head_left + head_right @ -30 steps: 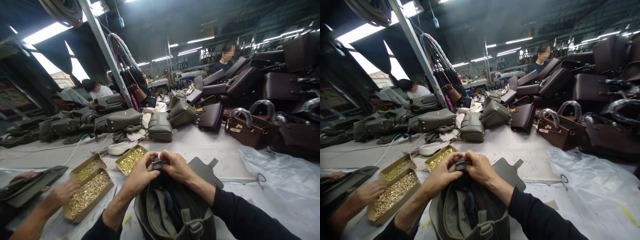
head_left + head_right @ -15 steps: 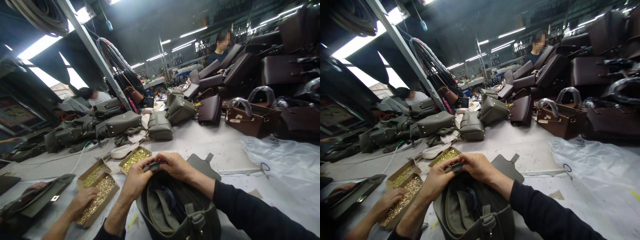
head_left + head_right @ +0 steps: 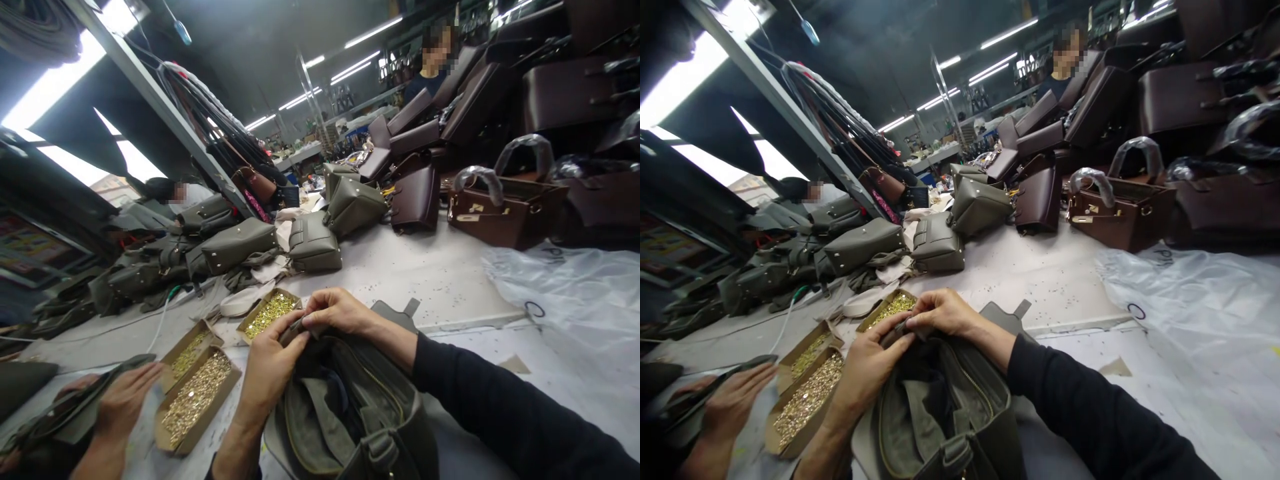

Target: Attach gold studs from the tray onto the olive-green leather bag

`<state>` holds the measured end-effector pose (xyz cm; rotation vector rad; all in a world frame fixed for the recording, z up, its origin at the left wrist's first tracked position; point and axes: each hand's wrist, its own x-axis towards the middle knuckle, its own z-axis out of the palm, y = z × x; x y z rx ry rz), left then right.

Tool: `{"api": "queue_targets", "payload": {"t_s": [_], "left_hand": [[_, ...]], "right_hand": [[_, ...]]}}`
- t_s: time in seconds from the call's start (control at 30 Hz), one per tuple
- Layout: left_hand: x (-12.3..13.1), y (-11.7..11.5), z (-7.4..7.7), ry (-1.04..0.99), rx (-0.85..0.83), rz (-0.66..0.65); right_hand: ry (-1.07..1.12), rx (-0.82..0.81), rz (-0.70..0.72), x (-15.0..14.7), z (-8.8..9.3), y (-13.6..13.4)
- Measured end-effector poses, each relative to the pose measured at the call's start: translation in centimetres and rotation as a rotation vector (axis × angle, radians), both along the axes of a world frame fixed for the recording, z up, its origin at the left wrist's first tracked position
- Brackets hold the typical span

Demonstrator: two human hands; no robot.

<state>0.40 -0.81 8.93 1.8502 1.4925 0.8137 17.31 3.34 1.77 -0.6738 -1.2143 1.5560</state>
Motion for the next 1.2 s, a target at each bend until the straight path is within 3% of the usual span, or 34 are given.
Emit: {"api": "queue_targets", "payload": {"t_s": [0.53, 0.9, 1.2], "left_hand": [[1.3, -0.8, -0.8, -0.012, 0.033, 0.167], [-0.9, 1.4, -1.2, -0.361, -0.302, 0.169], [-2.3, 3.2, -5.0, -0.722, -0.625, 0.160]], "right_hand": [[0.096, -0.045, 0.047, 0.0, -0.4, 0.4], [0.143, -0.121, 0.097, -1.2, -2.1, 1.5], [0.120, -0.223, 0.107, -2.0, -5.4, 2.0]]}}
